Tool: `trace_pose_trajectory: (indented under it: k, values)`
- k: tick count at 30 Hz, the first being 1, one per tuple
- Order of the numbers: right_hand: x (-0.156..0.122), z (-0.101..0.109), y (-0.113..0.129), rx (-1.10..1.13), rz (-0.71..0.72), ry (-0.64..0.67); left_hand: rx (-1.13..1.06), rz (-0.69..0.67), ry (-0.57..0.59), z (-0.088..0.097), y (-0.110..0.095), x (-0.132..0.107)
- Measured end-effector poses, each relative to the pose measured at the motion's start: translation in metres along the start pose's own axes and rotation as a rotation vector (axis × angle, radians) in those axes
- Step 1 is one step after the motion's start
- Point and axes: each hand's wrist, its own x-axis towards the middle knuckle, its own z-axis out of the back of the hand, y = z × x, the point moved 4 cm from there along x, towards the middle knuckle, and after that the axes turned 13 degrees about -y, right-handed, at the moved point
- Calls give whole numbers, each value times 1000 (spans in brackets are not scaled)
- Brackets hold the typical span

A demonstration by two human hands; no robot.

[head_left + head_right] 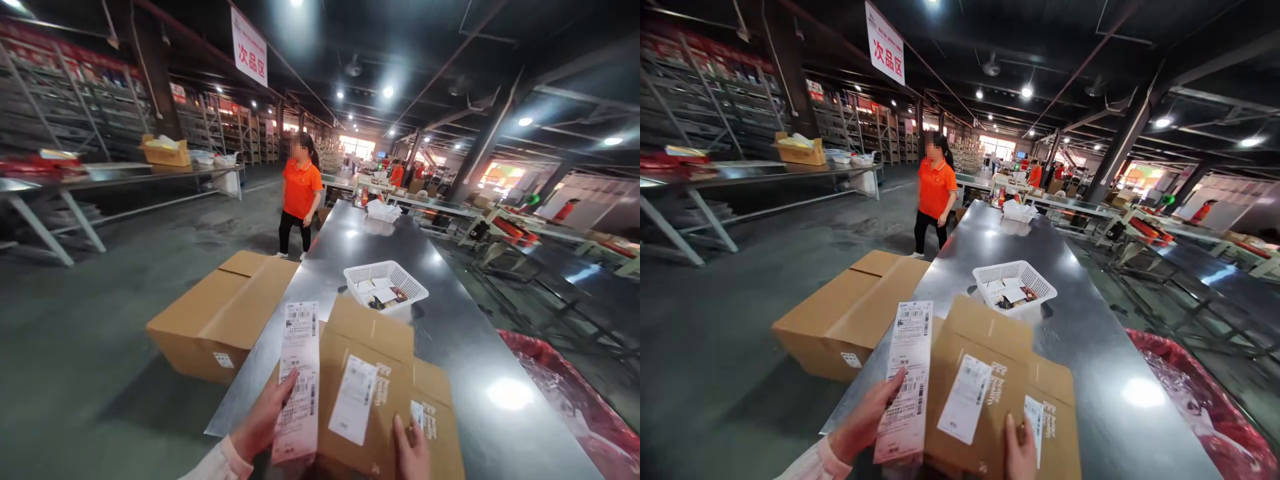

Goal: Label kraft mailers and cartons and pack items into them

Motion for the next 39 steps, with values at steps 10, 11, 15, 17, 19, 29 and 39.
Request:
trace_pose_trajectory:
  k: [10,11,15,17,19,29,39]
  values:
    - [-41,-8,110,74,-84,414,112,45,57,-2,43,-60]
    - [-70,-37,120,252,-123,590,159,27,114,-3,46,-62]
    - [-142,-93,137,398,-228,619,190,-130,77,3,29,-58]
    - [-148,-101,143,340,-211,693,138,-155,-64,12,19,-50]
    - [-134,-105,151,297,-165,719,116,-136,-131,19,19,-43]
    - [-98,-128,160,-95,165,741,85,-173,-458,34,71,-26]
    - [1,-215,114,-361,444,226,36,192,-12,88,154,-31]
